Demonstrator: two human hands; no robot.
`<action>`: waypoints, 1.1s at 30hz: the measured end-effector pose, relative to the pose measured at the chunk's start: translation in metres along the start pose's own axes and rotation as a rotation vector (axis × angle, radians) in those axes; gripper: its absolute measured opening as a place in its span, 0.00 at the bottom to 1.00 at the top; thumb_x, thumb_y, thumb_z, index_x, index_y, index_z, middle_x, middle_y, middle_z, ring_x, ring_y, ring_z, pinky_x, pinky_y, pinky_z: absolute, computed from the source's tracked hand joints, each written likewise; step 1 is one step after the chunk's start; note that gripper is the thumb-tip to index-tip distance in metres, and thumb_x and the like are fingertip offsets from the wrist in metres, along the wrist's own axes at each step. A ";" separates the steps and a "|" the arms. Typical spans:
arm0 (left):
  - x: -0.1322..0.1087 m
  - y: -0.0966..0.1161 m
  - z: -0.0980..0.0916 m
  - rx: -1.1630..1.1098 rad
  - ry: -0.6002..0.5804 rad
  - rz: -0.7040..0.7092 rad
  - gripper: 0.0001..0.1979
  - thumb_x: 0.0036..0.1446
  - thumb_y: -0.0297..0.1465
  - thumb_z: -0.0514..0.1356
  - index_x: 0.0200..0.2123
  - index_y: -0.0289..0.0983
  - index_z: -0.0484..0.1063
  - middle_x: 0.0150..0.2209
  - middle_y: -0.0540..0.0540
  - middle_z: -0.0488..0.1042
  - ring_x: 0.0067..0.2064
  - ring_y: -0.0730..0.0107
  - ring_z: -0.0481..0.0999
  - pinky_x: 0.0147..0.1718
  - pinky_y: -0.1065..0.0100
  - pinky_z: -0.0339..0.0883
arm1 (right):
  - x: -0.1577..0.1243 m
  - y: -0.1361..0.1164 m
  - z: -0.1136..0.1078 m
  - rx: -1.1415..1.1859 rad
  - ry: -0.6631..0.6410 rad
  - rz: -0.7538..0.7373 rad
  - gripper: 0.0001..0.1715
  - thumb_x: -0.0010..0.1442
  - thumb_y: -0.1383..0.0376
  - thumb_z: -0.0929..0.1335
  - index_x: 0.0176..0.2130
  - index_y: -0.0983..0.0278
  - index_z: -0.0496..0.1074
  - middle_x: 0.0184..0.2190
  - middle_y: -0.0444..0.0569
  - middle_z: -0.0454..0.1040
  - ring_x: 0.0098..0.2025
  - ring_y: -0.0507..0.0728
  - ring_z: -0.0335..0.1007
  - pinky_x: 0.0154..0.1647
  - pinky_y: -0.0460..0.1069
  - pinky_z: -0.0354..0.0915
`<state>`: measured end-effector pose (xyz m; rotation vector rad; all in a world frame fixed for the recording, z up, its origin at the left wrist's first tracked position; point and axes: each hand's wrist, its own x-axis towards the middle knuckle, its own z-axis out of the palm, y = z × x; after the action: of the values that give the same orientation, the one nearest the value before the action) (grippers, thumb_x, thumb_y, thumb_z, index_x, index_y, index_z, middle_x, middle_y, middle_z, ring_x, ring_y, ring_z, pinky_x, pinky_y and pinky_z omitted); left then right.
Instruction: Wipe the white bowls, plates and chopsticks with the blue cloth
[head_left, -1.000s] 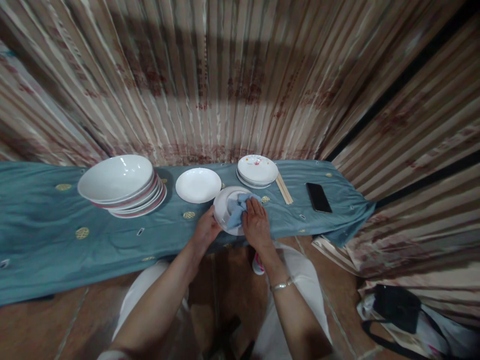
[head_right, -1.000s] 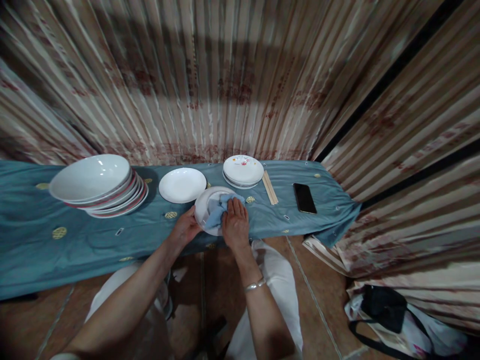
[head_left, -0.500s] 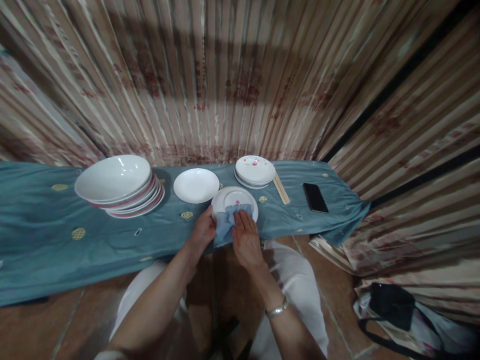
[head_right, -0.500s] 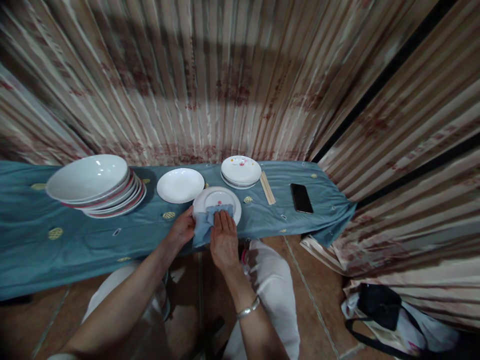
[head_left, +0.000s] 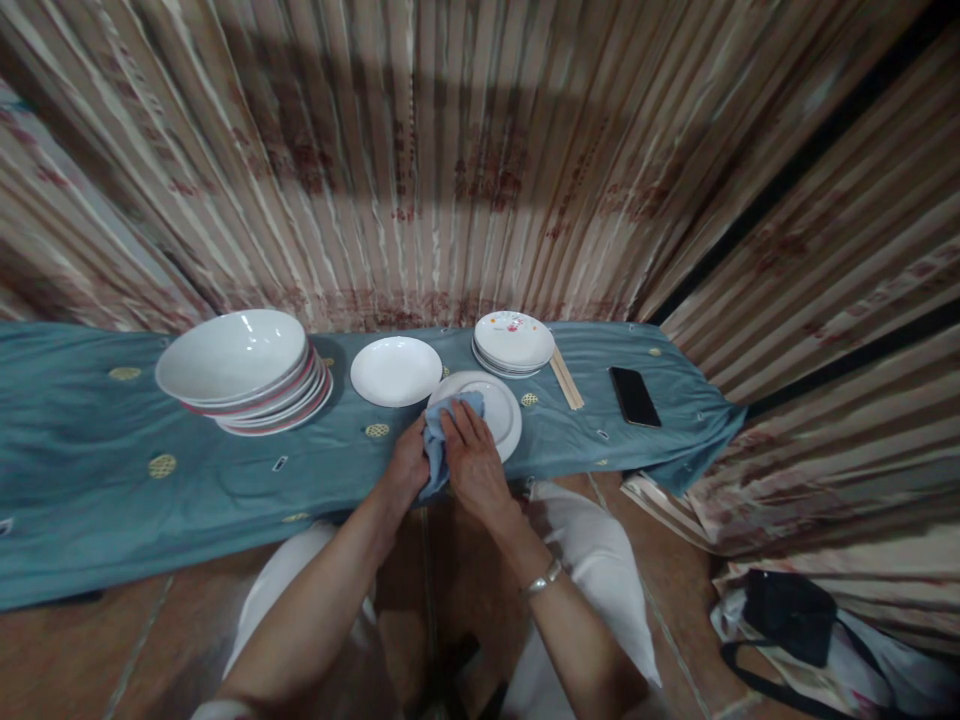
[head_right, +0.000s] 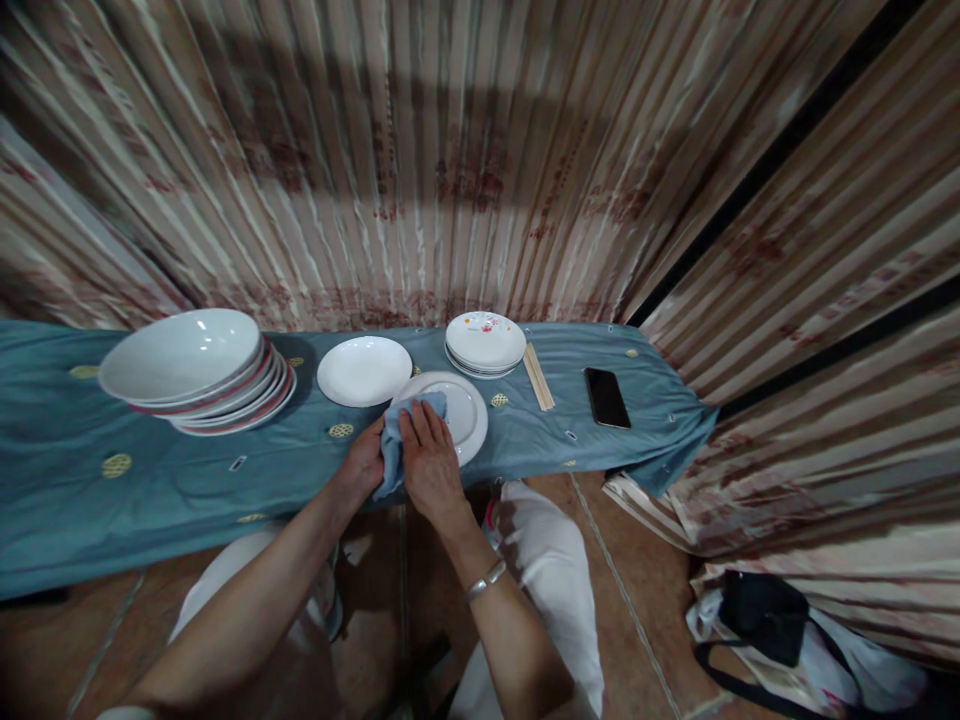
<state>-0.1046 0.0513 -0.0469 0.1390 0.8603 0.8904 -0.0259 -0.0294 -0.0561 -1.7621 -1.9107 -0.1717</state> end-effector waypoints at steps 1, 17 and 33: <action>0.000 -0.001 0.000 -0.004 -0.007 0.005 0.10 0.59 0.23 0.53 0.33 0.31 0.75 0.27 0.46 0.79 0.33 0.67 0.79 0.37 0.69 0.74 | 0.004 0.001 0.001 0.002 -0.013 -0.008 0.28 0.65 0.71 0.58 0.63 0.70 0.58 0.66 0.57 0.55 0.69 0.62 0.41 0.65 0.60 0.51; -0.002 -0.002 -0.002 0.066 -0.130 0.038 0.11 0.46 0.16 0.57 0.29 0.35 0.75 0.25 0.47 0.77 0.39 0.60 0.79 0.42 0.63 0.72 | 0.065 0.035 -0.002 -0.006 -0.014 0.118 0.21 0.67 0.65 0.58 0.57 0.67 0.65 0.58 0.55 0.67 0.63 0.61 0.57 0.63 0.61 0.48; -0.002 0.000 -0.008 0.171 -0.204 0.064 0.15 0.39 0.17 0.57 0.33 0.34 0.75 0.29 0.47 0.78 0.47 0.57 0.75 0.47 0.58 0.68 | 0.014 0.081 0.013 0.124 0.205 0.402 0.25 0.67 0.64 0.54 0.59 0.70 0.59 0.55 0.61 0.68 0.58 0.62 0.62 0.58 0.61 0.60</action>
<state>-0.1112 0.0484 -0.0514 0.4020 0.7432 0.8453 0.0472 -0.0004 -0.0814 -1.9197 -1.3655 -0.0814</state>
